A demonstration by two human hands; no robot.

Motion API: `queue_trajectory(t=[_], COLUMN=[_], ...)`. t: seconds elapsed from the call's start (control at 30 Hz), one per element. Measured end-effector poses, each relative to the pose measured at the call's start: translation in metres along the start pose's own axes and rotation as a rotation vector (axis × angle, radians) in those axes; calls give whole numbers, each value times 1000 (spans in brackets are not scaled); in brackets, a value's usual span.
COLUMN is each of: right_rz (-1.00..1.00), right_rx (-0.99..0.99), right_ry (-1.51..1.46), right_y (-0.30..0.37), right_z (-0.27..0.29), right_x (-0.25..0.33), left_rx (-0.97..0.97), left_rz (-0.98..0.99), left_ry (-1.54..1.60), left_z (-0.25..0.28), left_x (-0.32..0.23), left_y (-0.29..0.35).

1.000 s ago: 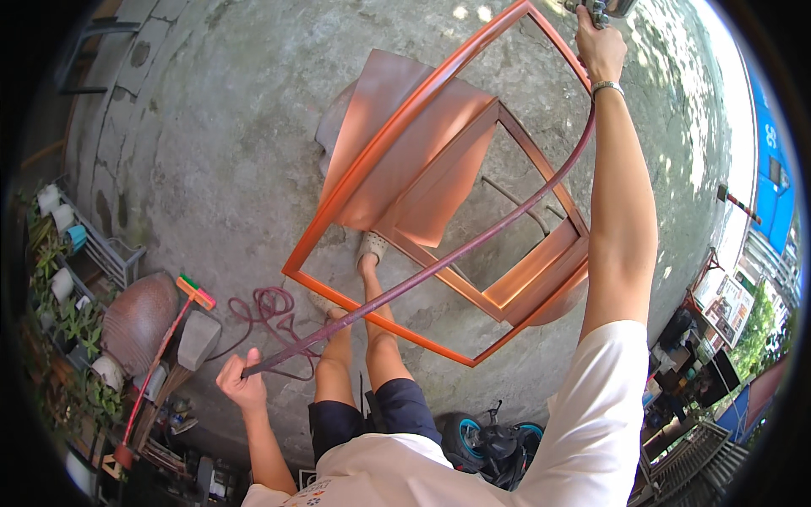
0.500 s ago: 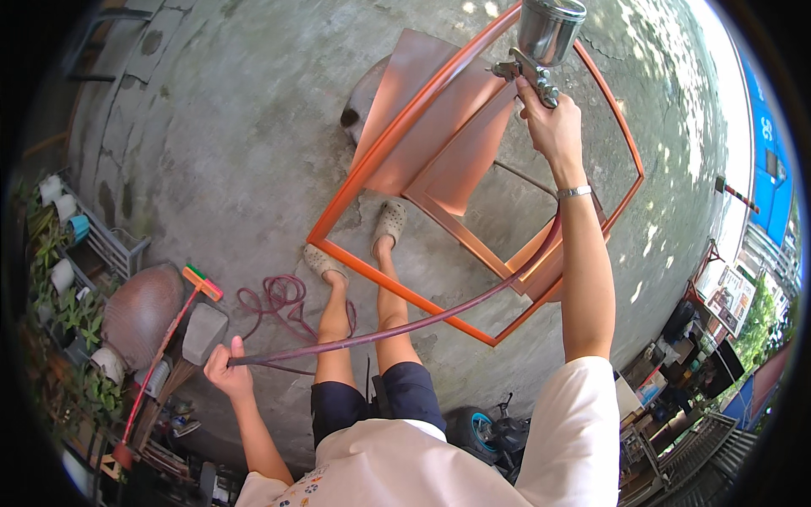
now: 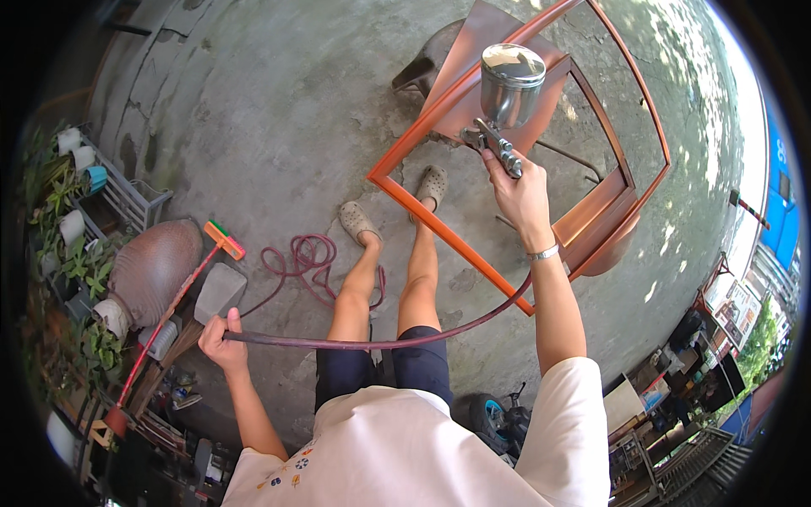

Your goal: The person moves a wooden chair frame into position, then uses a spray gun connected to a hose to apply a reddish-brown finish to the frame. The person walks around the chair to cover multiple sides and edges.

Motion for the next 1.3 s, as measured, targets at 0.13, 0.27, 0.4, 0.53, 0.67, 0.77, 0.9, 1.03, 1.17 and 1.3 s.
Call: queue_trajectory(t=[0.13,0.27,0.4,0.53,0.67,0.77,0.9,1.03,1.17,1.3], right_rz=[8,94,182,193,221,150,-4,-32,-66,-54], right_rx=[89,207,232,269,144,140,72,-173,-466,-630], right_ry=[-24,62,-52,-86,-147,-228,-393,-490,-537,-566], right_y=[45,86,133,187,252,296,355,423,466,517], right_z=[-36,-68,-77,-40,31,71,113,147,156,156], right_x=[18,41,63,88,116,119,109,72,40,21], left_rx=[9,10,80,296,688,941,1032,1061,1068,993], left_rz=[-5,8,80,214,395,476,303,162,-25,-83], left_ry=[-22,-10,-8,-91,-153,-197,-227,-276,-368,-369], left_z=[16,23,17,-9,-47,-65,-93,-117,-138,-132], left_x=[17,29,59,113,171,187,159,106,58,24], left_y=[15,24,40,74,148,190,176,133,98,85])
Point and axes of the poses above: each hand's wrist, its own y-axis away from the middle knuckle, its own z-axis out of the back of the hand, x = y × z, the point moved 7 cm from there along -y, towards the middle knuckle, and after that the axes turned 8 degrees about y, right-handed, at the moved point
